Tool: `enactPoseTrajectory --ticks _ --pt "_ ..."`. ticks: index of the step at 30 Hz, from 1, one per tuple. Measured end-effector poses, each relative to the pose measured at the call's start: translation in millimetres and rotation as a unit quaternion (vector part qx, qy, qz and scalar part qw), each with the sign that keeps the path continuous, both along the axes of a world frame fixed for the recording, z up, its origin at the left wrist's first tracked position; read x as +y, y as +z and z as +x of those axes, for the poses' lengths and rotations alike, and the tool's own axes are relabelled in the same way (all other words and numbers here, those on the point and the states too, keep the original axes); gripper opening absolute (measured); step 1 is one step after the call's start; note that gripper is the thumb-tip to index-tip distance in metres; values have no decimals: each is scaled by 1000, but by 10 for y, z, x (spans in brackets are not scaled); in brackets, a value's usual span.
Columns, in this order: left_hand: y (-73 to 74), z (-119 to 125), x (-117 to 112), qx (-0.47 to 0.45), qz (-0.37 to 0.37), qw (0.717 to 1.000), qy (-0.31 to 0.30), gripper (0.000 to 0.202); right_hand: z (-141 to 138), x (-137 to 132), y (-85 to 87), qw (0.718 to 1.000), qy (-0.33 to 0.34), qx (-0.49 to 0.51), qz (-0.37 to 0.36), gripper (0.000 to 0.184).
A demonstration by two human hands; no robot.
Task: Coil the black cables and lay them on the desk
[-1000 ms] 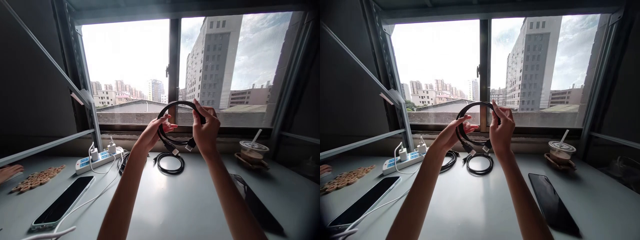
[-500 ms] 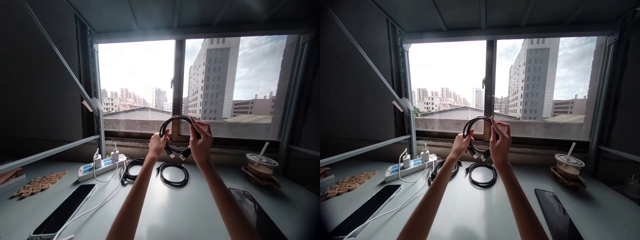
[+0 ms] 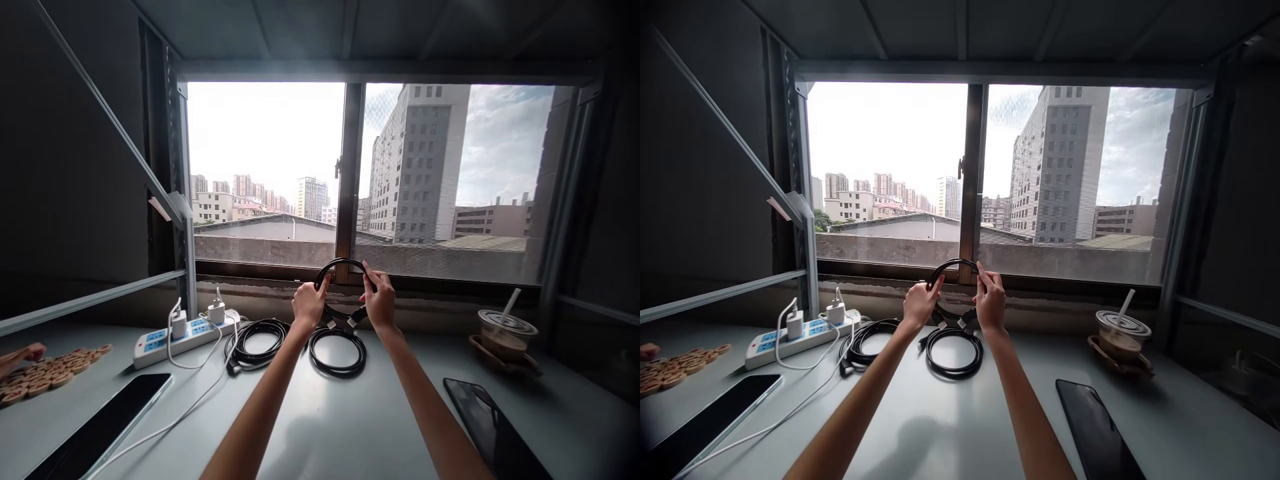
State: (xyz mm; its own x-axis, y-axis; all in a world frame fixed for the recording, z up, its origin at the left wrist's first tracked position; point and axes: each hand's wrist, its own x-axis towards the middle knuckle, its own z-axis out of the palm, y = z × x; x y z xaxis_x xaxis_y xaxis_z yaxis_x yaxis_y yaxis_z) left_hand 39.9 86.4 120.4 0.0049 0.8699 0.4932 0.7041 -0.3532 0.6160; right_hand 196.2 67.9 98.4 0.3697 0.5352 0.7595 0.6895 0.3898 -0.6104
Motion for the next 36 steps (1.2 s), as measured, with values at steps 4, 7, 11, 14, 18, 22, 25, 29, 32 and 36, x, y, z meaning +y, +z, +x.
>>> enactPoseTrajectory --ticks 4,7,11,14,18,22,25,29,32,36 --pt "-154 53 106 41 -56 998 7 60 200 212 -278 991 12 -24 -128 41" --pt "-230 59 161 76 -83 993 21 44 233 289 -458 977 12 -42 -210 39" --pt "-377 14 239 133 -135 981 33 31 165 310 -648 943 15 -65 -327 30" --pt "-528 4 277 173 -164 970 40 33 139 317 -733 922 12 -80 -378 28" --pt "-738 75 284 221 -151 962 56 38 155 338 -810 918 8 -87 -387 30" --pt "-926 153 318 262 -148 952 53 31 138 360 -948 923 5 -83 -374 31" --pt "-1024 162 363 269 -137 952 46 27 105 367 -1079 932 -10 -76 -355 32" --pt "-1083 110 402 250 -104 962 44 28 82 373 -1204 946 -21 -63 -318 42" --pt "-1121 64 437 233 -79 968 41 25 78 415 -1253 958 -21 -46 -284 45" --pt "-1184 -3 437 202 -49 977 39 31 57 447 -1276 968 -22 -17 -247 42"
